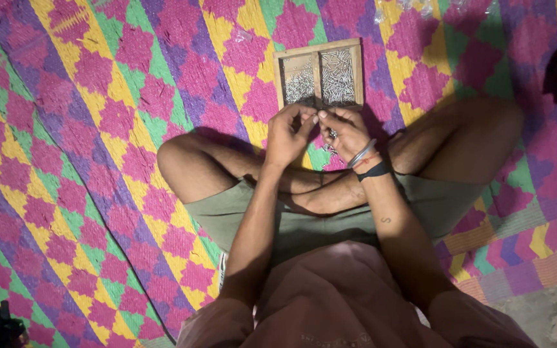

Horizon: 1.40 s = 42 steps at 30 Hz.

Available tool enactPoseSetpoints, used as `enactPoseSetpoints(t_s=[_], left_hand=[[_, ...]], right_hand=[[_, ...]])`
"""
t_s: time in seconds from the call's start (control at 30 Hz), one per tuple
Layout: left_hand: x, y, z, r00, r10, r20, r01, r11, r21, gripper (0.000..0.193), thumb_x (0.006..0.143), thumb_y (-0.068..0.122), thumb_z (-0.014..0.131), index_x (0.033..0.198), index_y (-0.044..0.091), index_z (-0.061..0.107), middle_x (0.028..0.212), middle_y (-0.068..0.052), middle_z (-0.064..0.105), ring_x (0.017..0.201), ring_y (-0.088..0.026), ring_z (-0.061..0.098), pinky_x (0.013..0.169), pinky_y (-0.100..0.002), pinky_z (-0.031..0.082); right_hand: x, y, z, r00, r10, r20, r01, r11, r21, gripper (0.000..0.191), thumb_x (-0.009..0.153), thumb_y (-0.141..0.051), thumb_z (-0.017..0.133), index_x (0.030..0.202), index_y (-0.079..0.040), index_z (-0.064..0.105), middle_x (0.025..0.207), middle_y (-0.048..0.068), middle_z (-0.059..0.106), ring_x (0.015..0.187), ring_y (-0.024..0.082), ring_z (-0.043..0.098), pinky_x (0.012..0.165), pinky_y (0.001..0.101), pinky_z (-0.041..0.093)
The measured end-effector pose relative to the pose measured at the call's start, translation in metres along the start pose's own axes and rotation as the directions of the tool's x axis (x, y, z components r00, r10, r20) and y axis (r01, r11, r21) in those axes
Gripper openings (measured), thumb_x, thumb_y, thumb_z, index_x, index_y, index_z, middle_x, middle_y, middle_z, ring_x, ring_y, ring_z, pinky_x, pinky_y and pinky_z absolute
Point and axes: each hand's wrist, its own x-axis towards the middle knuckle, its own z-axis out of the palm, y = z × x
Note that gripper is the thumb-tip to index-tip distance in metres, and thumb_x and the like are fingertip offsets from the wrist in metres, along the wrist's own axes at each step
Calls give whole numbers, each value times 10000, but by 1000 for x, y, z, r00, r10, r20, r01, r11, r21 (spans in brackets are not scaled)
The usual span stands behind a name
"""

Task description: The person sits on a colorful mat and sorts small metallic fasteners by hand from a wooden tray. They pick up individual pieces, separate them, and place them into different sections of the tray.

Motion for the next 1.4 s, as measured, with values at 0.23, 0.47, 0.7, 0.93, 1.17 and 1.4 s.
enactPoseSetpoints(t_s=[0.23, 0.47, 0.7, 0.93, 1.17, 1.4], left_hand=[[6, -10, -6, 992, -87, 92, 92, 994, -51, 150, 947, 164, 734, 952, 23, 686, 799, -73, 740, 683, -113, 634, 591, -267, 482], [10, -32, 7, 966, -254, 44, 257, 937, -235, 237, 1047, 224, 587, 980, 3, 642, 750, -54, 665, 631, -87, 586, 559, -243, 456], [17, -36, 20, 878, -404, 256, 473, 647, -599, 296, 1063, 181, 451, 980, -12, 659, 668, -21, 581, 468, -79, 433, 382, -249, 317], [20, -37, 24, 815, -522, 253, 531, 495, -688, 359, 1088, 201, 430, 936, -27, 663, 685, -44, 627, 494, -89, 489, 414, -256, 357], [20, -35, 27, 863, -461, 205, 473, 596, -650, 363, 1083, 287, 530, 887, 13, 664, 643, 2, 572, 451, -74, 430, 382, -247, 311], [23, -38, 33, 934, -355, 36, 339, 854, -395, 390, 1055, 302, 594, 785, 27, 652, 584, -5, 581, 419, -66, 464, 364, -257, 345]], right_hand=[[6, 6, 7, 990, -143, -21, 135, 969, -205, 93, 1016, -125, 671, 986, -38, 660, 724, -28, 599, 575, 31, 479, 510, 186, 365], [1, 2, 18, 969, -231, 84, 246, 907, -341, 103, 1041, -123, 657, 991, -34, 672, 764, -34, 616, 635, 15, 490, 561, 189, 403], [6, -1, 22, 980, -201, -13, 189, 942, -276, 95, 1030, -109, 649, 1013, -24, 688, 833, 4, 688, 663, 25, 538, 573, 186, 402], [12, -3, 24, 972, -233, -31, 205, 903, -377, 110, 1007, -97, 644, 1040, -13, 708, 858, 10, 725, 712, 40, 637, 623, 193, 505], [10, -7, 21, 984, -180, 15, 179, 963, -204, 112, 1027, -108, 650, 1000, -14, 703, 830, 22, 698, 633, 40, 549, 550, 201, 441], [14, 1, 13, 972, -231, -31, 190, 864, -465, 146, 1037, -153, 694, 951, -35, 704, 731, -24, 592, 591, 24, 442, 504, 218, 317]])
